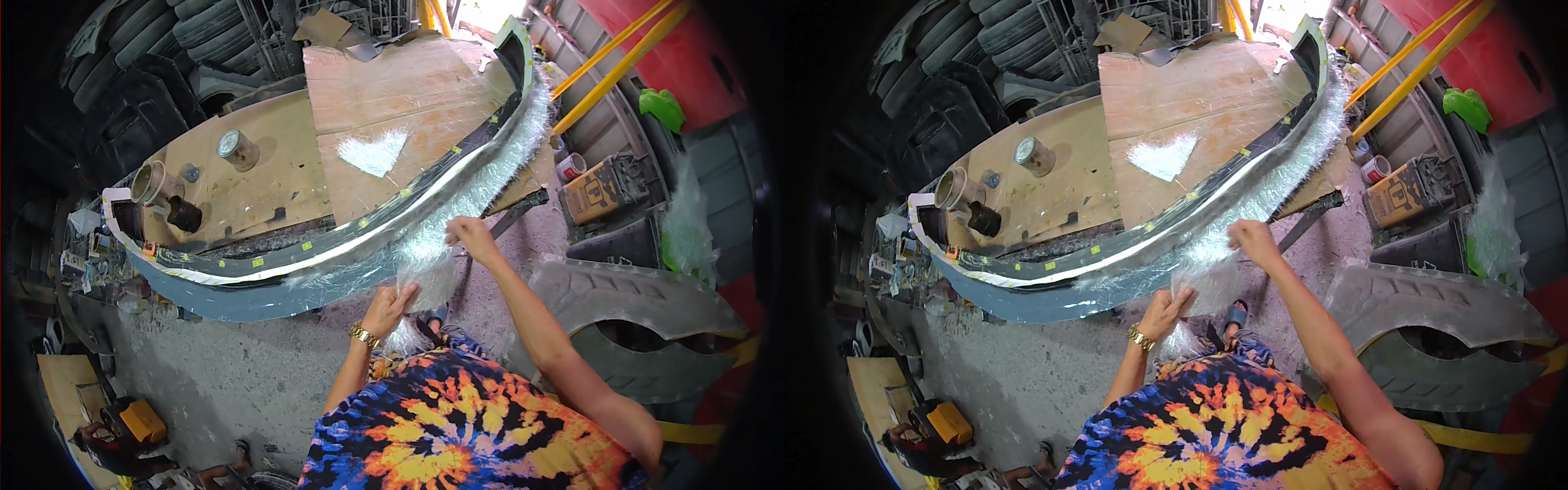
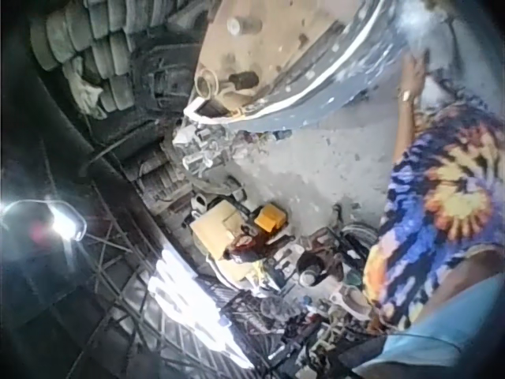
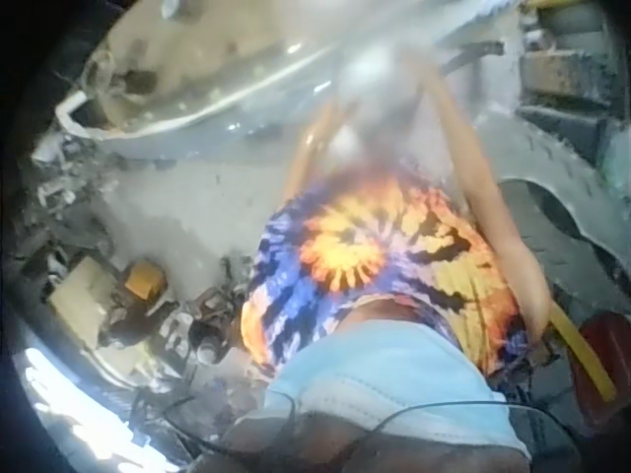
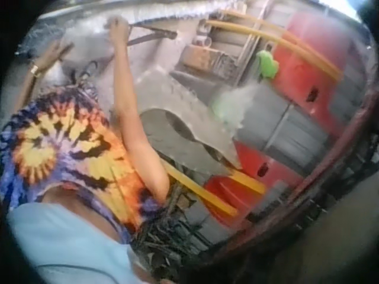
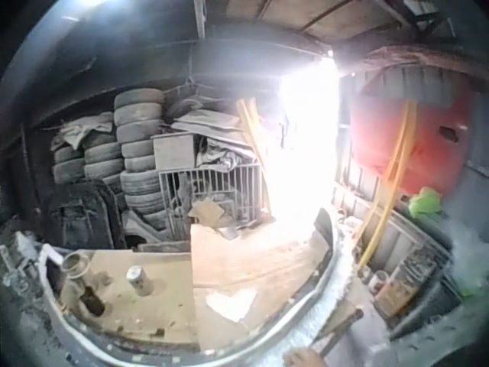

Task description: The person lays pieces of fiberglass matting onto a curved vehicle mold by hand, pressing and smoothing the material along the surface.

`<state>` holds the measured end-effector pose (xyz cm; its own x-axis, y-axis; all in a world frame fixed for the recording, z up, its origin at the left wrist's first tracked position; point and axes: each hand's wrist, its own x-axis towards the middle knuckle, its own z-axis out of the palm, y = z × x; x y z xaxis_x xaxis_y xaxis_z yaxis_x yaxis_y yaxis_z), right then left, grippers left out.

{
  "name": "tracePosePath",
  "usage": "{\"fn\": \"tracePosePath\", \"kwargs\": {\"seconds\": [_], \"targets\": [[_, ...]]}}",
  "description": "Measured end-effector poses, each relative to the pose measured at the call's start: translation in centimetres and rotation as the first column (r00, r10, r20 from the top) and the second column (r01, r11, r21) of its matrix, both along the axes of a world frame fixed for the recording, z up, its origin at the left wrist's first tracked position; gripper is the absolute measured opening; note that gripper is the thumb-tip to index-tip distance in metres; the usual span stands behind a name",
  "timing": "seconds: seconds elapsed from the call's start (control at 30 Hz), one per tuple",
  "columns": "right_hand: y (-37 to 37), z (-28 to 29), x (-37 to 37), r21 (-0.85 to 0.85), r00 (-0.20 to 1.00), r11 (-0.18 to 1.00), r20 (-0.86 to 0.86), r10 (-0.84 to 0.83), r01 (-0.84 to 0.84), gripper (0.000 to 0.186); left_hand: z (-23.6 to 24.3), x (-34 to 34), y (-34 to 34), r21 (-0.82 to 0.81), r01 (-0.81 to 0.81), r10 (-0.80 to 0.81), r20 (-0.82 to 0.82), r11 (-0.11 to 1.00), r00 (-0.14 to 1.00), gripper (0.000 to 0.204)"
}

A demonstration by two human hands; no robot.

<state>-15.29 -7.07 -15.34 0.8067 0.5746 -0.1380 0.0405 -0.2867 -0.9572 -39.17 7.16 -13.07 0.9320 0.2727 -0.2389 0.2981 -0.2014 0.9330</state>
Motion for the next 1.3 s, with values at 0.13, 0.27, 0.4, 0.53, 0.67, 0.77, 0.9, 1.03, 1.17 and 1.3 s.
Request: {"fn": "tracePosePath", "kwargs": {"seconds": [0.13,0.27,0.4,0.53,0.67,0.77,0.9,1.03,1.17,1.3], "targets": [[2.1,1.7,-2.9,-0.065,0.896,0.895,-0.074,0.437,-0.442,0.039,-0.5,0.4,0.5,-0.120,0.004,-0.014,-0.083,0.993,0.996,0.055],[2.8,6.0,-5.8,-0.377,0.810,0.790,0.148,0.567,-0.483,0.037,-0.7,0.4,0.6,0.021,-0.024,0.026,-0.099,0.999,0.995,0.055],[2.5,1.3,-5.2,-0.329,0.858,0.900,0.331,0.393,-0.286,0.037,1.0,1.5,-1.5,0.130,-0.154,0.135,0.142,0.979,0.981,0.055],[0.5,-0.6,1.5,0.026,0.993,0.993,0.026,-0.113,0.112,0.031,0.8,0.6,-1.4,-0.026,-0.033,0.033,0.002,0.999,0.999,0.055],[1.8,3.3,-0.9,-0.223,0.888,0.878,0.093,0.451,-0.423,0.041,-1.0,-0.4,-0.2,-0.288,-0.082,0.065,-0.067,0.954,0.996,0.048],[1.6,2.6,-2.6,-0.053,0.853,0.867,-0.221,0.473,-0.495,0.046,-2.7,0.1,0.4,-0.187,-0.113,0.099,-0.078,0.976,0.992,0.050],[2.1,3.6,-4.6,-0.284,0.862,0.859,0.160,0.481,-0.426,0.035,-1.3,0.5,-0.2,0.001,-0.127,0.127,-0.042,0.992,0.991,0.059],[1.2,-0.6,0.5,0.187,0.969,0.951,-0.045,-0.243,0.247,0.031,1.0,1.3,-1.1,-0.019,-0.102,0.101,-0.052,0.995,0.993,0.064],[0.1,2.1,3.0,-0.090,0.995,0.994,-0.080,0.053,-0.060,0.034,-1.9,-0.9,-0.1,-0.231,-0.102,0.073,-0.130,0.968,0.989,0.051],[-2.9,-1.9,2.9,-0.161,0.974,0.977,-0.196,0.111,-0.144,0.030,-2.7,-1.4,-0.1,-0.356,-0.068,0.043,-0.078,0.932,0.996,0.048]]}}
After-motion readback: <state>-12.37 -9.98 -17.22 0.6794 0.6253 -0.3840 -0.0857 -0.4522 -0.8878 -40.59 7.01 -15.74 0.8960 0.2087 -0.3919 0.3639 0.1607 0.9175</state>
